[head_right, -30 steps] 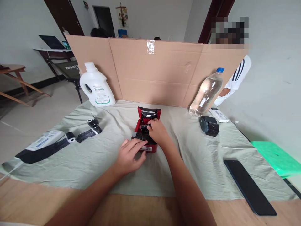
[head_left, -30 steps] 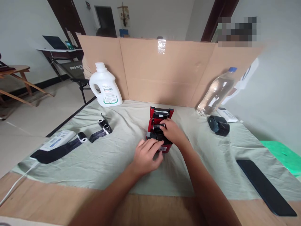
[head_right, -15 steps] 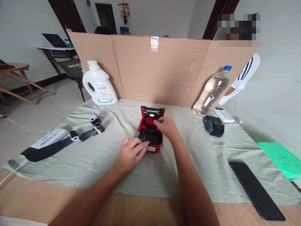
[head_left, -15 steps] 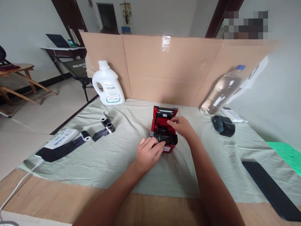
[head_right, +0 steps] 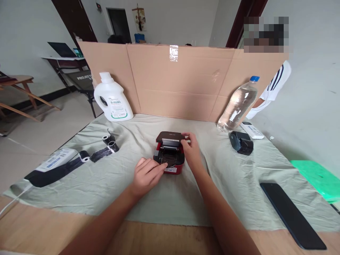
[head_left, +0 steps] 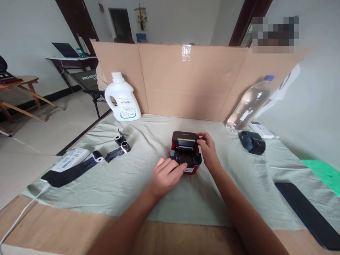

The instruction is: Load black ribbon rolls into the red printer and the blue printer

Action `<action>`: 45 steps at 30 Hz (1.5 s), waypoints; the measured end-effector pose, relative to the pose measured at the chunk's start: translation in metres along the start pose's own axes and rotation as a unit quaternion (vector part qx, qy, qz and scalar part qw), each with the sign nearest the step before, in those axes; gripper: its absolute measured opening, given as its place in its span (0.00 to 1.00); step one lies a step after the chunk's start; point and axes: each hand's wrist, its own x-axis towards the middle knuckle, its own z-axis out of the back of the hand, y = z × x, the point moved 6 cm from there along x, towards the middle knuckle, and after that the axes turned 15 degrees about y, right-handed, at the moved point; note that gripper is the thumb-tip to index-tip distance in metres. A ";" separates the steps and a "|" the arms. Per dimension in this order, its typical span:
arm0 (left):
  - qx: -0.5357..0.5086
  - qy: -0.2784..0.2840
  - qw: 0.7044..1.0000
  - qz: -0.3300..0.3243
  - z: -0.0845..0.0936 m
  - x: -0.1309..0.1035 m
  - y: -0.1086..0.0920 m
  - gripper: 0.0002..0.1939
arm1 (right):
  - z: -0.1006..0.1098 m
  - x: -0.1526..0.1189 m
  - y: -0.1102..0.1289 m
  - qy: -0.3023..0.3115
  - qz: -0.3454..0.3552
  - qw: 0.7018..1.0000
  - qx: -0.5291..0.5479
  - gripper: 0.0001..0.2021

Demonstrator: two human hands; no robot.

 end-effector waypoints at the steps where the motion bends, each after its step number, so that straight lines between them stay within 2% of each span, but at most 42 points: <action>1: -0.005 0.002 1.000 0.004 0.000 0.000 0.001 0.10 | -0.003 -0.008 -0.005 0.011 -0.006 1.000 0.008 0.17; 4: -0.008 -0.001 1.000 0.014 -0.002 -0.001 0.003 0.11 | -0.013 -0.027 -0.022 0.039 -0.014 0.996 0.073 0.27; 8: -0.003 -0.035 0.999 0.025 -0.002 -0.002 0.005 0.11 | -0.021 -0.034 -0.033 0.037 0.003 0.987 0.154 0.29; 10: -0.015 -0.034 0.999 0.034 -0.004 -0.003 0.008 0.12 | -0.024 -0.033 -0.035 0.038 0.004 0.984 0.172 0.30; 13: -0.048 -0.020 0.996 0.076 -0.010 -0.004 0.018 0.12 | -0.027 -0.033 -0.035 0.045 0.012 0.977 0.206 0.29; 17: -0.130 0.028 0.977 0.166 -0.023 -0.006 0.042 0.23 | -0.028 -0.035 -0.038 0.044 0.005 0.971 0.235 0.29; 19: -0.165 0.052 0.968 0.183 -0.029 -0.006 0.050 0.24 | -0.028 -0.035 -0.040 0.039 -0.009 0.969 0.242 0.30; 27: -0.191 0.036 0.962 0.192 -0.041 -0.008 0.058 0.17 | -0.029 -0.034 -0.035 0.055 -0.011 0.975 0.213 0.32; 36: -0.246 0.005 0.952 0.181 -0.046 -0.013 0.055 0.21 | -0.042 -0.039 -0.048 0.035 -0.003 0.960 0.279 0.30; 45: -0.292 0.011 0.938 0.187 -0.047 -0.012 0.056 0.20 | -0.040 -0.038 -0.051 0.032 -0.016 0.963 0.268 0.27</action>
